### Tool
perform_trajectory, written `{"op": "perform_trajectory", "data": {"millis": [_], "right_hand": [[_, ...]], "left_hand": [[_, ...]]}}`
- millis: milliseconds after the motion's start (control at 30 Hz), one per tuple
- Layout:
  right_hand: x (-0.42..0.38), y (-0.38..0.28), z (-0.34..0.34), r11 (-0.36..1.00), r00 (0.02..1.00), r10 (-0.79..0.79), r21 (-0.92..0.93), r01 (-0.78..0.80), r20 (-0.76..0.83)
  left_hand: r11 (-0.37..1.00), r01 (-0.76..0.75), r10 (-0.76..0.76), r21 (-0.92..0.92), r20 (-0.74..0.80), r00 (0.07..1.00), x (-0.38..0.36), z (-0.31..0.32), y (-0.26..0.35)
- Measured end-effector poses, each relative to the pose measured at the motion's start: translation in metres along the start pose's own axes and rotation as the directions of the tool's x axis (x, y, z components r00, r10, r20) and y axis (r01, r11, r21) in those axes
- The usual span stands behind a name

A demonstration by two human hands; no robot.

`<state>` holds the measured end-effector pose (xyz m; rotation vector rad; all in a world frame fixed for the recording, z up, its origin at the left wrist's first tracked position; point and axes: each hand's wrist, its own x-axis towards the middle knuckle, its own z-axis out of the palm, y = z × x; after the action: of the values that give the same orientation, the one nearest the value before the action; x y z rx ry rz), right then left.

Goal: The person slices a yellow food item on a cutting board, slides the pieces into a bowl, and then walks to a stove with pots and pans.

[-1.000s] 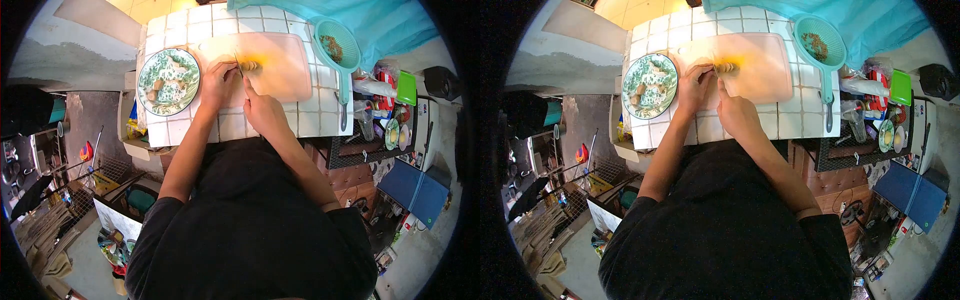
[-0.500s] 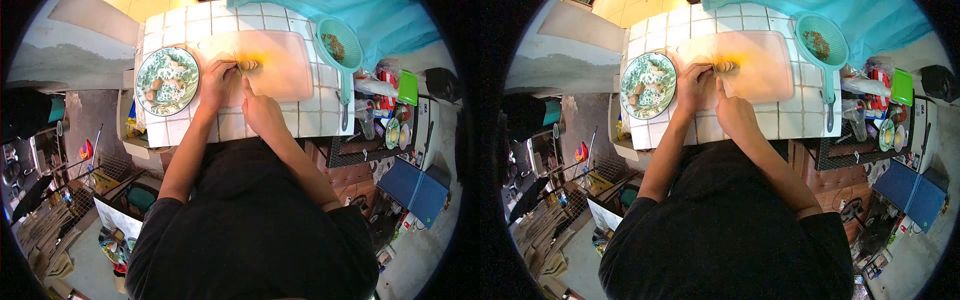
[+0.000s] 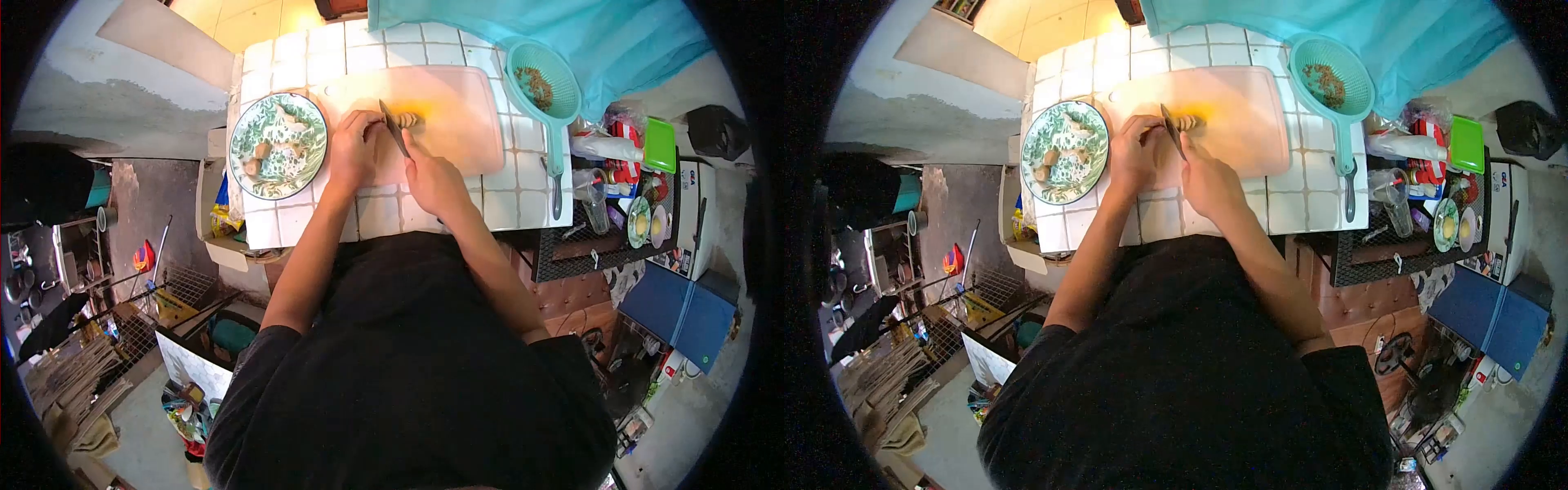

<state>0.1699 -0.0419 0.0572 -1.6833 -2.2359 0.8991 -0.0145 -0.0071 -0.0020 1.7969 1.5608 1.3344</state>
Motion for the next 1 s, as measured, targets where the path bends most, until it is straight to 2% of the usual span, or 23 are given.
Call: {"op": "perform_trajectory", "data": {"millis": [33,100,167,200,233,267,333,400,467,533,600,667,800,933,1000], "right_hand": [[-0.003,0.003,-0.005,1.0,1.0,-0.007,-0.002,0.007,-0.008],[-0.013,0.01,-0.014,0.987,0.998,0.055,0.148,-0.061,0.043],[-0.028,0.011,-0.031,0.976,0.996,0.078,0.199,-0.085,0.043],[-0.035,0.014,-0.037,0.961,0.993,0.105,0.251,-0.114,0.05],[-0.039,0.023,-0.036,0.949,0.997,0.064,0.31,-0.05,-0.036],[-0.041,0.032,-0.038,0.95,0.998,0.059,0.31,-0.044,-0.038],[-0.042,0.042,-0.043,0.945,0.979,0.205,0.262,-0.197,-0.004],[-0.04,0.059,-0.036,0.953,0.984,0.166,0.267,-0.142,-0.067],[-0.035,0.072,-0.031,0.952,0.98,0.138,0.292,-0.091,-0.146],[-0.025,0.087,-0.023,0.937,0.977,0.104,0.347,-0.033,-0.187],[-0.013,0.097,-0.014,0.979,0.957,0.075,0.205,-0.017,-0.28],[-0.007,0.089,-0.018,0.988,0.942,0.065,0.151,-0.016,-0.329],[0.005,0.087,-0.015,1.0,0.922,0.006,-0.024,-0.016,-0.386],[0.005,0.089,-0.004,0.996,0.884,-0.066,-0.082,0.032,-0.463],[0.01,0.092,-0.001,0.999,0.873,-0.034,-0.04,0.017,-0.487]], "left_hand": [[1.0,0.03,-0.029,-0.005,0.024,0.999,0.001,0.0,0.001],[0.998,0.057,-0.057,-0.006,0.044,0.997,0.001,0.002,-0.001],[0.989,0.15,-0.149,-0.006,0.086,0.985,0.002,0.007,-0.005],[0.989,0.149,-0.148,-0.005,0.082,0.986,0.001,0.006,-0.002],[0.992,0.128,-0.126,-0.008,0.102,0.987,0.0,0.005,0.001],[0.994,0.106,-0.104,-0.01,0.123,0.987,0.0,0.004,0.004],[0.994,0.105,-0.1,-0.024,0.165,0.981,0.001,0.006,0.004],[0.994,0.105,-0.096,-0.037,0.209,0.973,0.002,0.006,0.0],[0.998,0.019,-0.032,0.067,0.21,0.977,0.005,0.011,-0.007],[0.997,0.068,-0.074,0.043,0.168,0.983,0.004,0.007,0.012],[0.994,0.111,-0.112,0.02,0.125,0.986,-0.004,0.004,0.026],[0.984,0.061,-0.076,0.167,0.082,0.994,-0.02,0.003,0.024],[0.964,0.064,-0.099,0.256,0.123,0.987,-0.04,-0.001,0.025],[0.97,0.1,-0.129,0.224,0.119,0.985,-0.054,0.0,0.02],[0.97,0.069,-0.093,0.233,0.095,0.991,-0.039,0.001,0.017]]}}
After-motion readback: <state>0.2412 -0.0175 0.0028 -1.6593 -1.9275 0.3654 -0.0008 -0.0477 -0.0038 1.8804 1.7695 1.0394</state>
